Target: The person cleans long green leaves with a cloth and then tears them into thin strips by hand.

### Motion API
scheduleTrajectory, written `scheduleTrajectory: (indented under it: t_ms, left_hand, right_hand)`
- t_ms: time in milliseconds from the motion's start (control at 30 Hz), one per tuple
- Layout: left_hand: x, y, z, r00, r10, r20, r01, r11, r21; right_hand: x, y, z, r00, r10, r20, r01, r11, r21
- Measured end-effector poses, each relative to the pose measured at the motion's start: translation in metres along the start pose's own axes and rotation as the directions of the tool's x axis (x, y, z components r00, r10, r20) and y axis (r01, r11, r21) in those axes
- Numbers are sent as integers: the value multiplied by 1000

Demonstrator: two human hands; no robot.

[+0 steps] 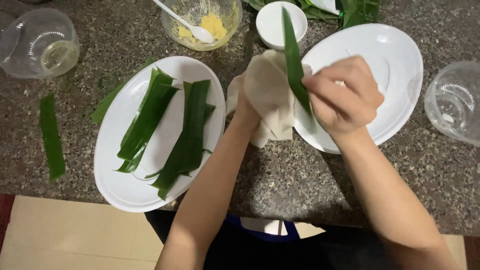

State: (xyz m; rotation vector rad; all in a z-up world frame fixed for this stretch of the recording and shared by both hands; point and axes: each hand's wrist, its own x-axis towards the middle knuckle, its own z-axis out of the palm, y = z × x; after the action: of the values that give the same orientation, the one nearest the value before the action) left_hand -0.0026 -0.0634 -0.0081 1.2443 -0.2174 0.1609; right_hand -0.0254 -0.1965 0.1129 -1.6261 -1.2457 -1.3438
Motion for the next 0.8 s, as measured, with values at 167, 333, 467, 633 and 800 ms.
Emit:
scheduleTrajectory:
  t_ms: [167, 333, 467, 633, 800]
  left_hand:
    - [-2, 17, 0, 986, 62, 156, -61, 998, -11]
    - [2, 40, 6, 933, 100, 345, -80, 994, -71]
    - [1, 17, 5, 967, 201, 157, -201, 979, -12]
    - [-5, 47, 22, 963, 262, 67, -259, 964, -51]
    - [-14, 31, 19, 985, 169, 28, -168, 985, -52]
  right_hand:
    - [-44, 3, -12, 993, 54, 109, -52, 998, -23]
    - [-55, 6, -18, 984, 73, 160, -50, 989, -143]
    - [-47, 1, -18, 939, 311, 147, -304, 950, -66]
    - [-48, 0, -17, 855, 469, 223, -489, 872, 39]
    - [-55, -1, -12, 747, 575, 335, -629, 774, 73]
